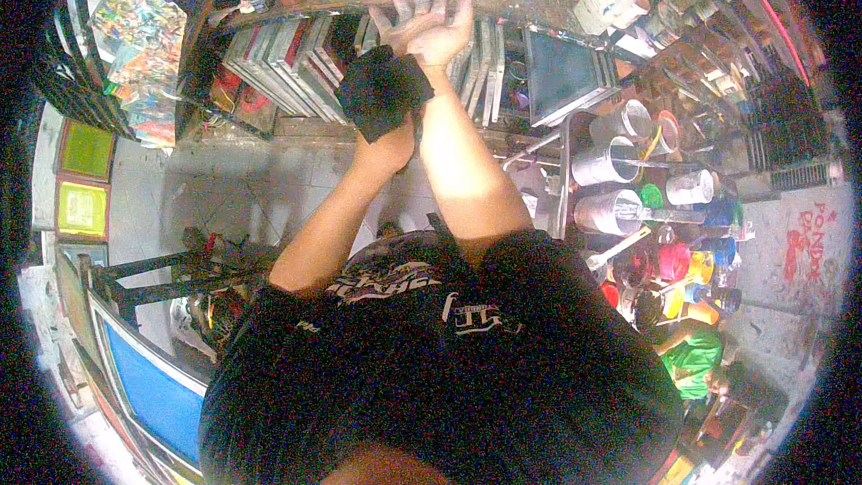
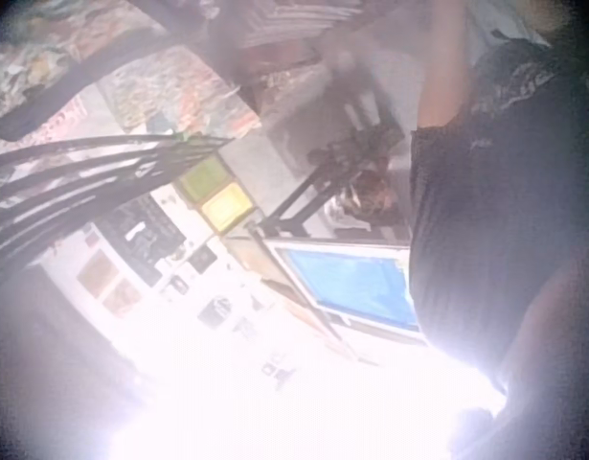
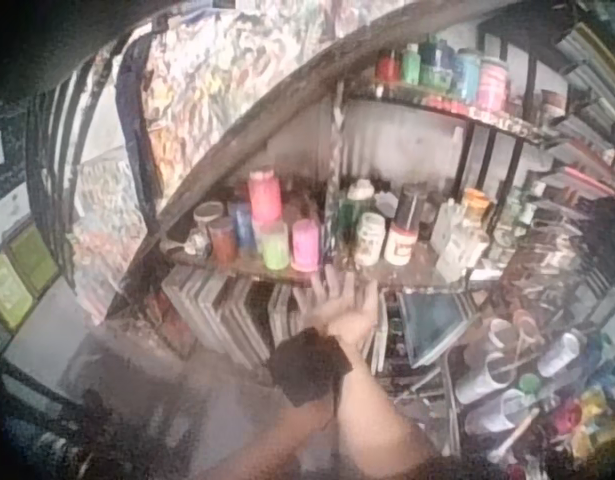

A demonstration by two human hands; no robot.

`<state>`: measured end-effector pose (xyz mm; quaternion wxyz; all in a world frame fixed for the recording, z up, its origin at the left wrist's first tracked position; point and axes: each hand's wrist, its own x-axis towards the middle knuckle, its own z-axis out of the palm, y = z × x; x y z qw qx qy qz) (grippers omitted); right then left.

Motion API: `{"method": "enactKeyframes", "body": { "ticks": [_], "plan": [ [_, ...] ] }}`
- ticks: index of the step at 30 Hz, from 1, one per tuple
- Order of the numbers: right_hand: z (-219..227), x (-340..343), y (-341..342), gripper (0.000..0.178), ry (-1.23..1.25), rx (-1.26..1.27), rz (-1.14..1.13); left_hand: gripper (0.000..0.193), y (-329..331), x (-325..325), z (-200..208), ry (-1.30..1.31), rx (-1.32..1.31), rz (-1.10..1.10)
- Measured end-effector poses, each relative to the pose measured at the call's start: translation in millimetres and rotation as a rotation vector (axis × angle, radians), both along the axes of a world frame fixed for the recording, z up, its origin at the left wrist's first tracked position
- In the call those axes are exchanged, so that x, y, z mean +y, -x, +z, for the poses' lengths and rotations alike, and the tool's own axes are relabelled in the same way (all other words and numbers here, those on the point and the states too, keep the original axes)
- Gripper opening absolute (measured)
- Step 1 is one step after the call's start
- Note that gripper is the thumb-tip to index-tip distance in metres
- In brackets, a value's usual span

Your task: The person folds a black cloth, then moves to a table with multiple paint containers. They pick up a green paint container and a stir stick, stir the paint, and wipe the stick with the cloth. The person also briefly handles a large framed panel with blue and yellow paint.

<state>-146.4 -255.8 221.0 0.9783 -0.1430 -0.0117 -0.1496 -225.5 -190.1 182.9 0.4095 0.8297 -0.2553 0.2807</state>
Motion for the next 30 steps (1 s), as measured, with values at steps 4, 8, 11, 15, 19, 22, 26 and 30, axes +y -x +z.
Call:
{"method": "enactKeyframes", "body": {
  "ticks": [4, 8, 11, 15, 19, 22, 26, 30],
  "plan": [
    [9.2, 3.7, 3.6, 0.084, 0.086, 0.000, -0.002, 0.024, -0.1, 10.2, 11.3, 0.006, -0.155, 0.021],
    [13.8, 3.4, 5.0, 0.087, -0.014, 0.104, 0.116, 0.021, 2.3, 16.1, 37.2, -0.032, 0.028, -0.089],
    [16.4, 5.0, 3.2, 0.089, 0.007, 0.099, 0.159, 0.014, 5.5, 22.7, 46.2, -0.234, -0.030, -0.121],
    [18.6, 11.9, -0.3, 0.089, -0.014, 0.121, 0.177, 0.021, -1.3, 23.5, 29.1, -0.112, -0.197, -0.222],
    [16.3, 7.2, -4.2, 0.086, 0.076, -0.071, 0.229, 0.026, 4.9, 30.4, 22.1, -0.162, -0.115, -0.407],
    [19.5, 4.2, -4.9, 0.084, -0.040, -0.061, 0.326, 0.027, 9.9, 43.2, 9.6, -0.222, 0.009, -0.579],
    [17.8, -22.3, -18.5, 0.076, -0.230, -0.028, 0.166, 0.025, 5.0, 65.7, -32.7, -0.256, 0.075, -0.369],
    [45.6, -29.0, -14.0, 0.063, -0.249, -0.031, -0.013, 0.024, 13.6, 44.7, 4.0, -0.100, 0.018, -0.269]
  ]
}}
